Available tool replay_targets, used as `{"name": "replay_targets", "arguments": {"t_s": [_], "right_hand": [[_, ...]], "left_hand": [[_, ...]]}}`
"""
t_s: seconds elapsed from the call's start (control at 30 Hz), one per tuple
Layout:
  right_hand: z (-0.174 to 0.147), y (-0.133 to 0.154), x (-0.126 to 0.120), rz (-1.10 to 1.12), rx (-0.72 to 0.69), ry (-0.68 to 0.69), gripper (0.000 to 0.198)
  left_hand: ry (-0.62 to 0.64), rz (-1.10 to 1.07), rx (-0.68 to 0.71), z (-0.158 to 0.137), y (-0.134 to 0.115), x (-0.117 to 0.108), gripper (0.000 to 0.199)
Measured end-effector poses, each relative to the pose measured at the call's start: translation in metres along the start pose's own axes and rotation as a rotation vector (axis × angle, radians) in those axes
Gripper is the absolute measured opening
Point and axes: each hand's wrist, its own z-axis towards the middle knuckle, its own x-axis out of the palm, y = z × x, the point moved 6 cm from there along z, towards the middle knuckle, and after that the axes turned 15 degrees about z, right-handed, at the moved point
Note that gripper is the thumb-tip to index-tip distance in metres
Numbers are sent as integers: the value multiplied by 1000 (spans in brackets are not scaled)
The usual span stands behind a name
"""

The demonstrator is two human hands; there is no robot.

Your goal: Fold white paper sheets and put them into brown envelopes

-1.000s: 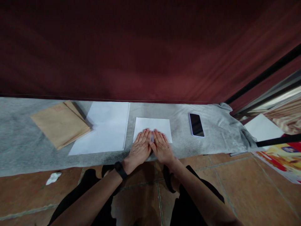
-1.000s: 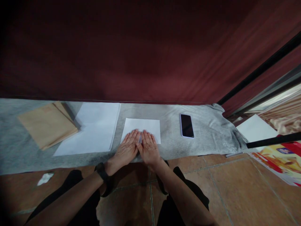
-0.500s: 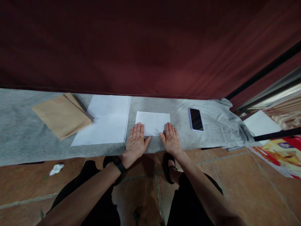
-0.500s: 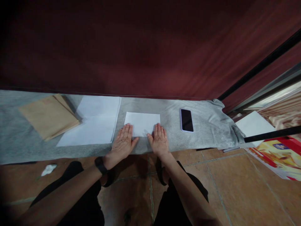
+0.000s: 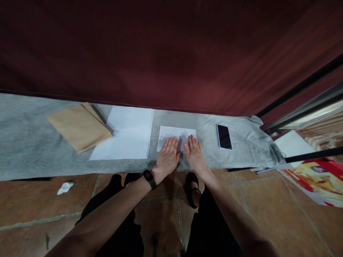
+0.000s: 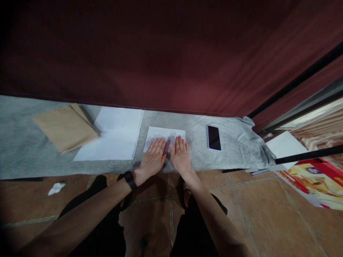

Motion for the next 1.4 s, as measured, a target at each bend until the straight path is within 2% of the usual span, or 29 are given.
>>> {"name": "replay_targets", "arguments": {"t_s": [0.13,0.3,0.5,0.73,0.9,1.03,1.13,1.27,1.4], "right_hand": [[3,19,21,45,-78,89,62],[5,12,32,17,-115,118,61],[8,-4,25,-79,-122,98,65],[6,-16,14,-103,-89,41,66],[4,-32,5,-112,-24,2,64],[7,-37,-2,-110,67,-38,64],[17,-25,-4,-78,67,-48,64],[35,4,8,24,-41,35,62],[51,17,23,85,-46,83,57]], "left_hand": [[36,5,62,7,-11,10,62],[84,11,56,5,-10,20,65],[98,8,40,5,-3,20,62],[89,-17,-61,7,19,20,64],[136,23,-175,7,37,18,62],[133,43,-259,12,41,11,61],[92,16,-191,26,30,8,60],[36,-60,-35,48,13,17,59],[30,-68,-17,62,16,34,59]]}}
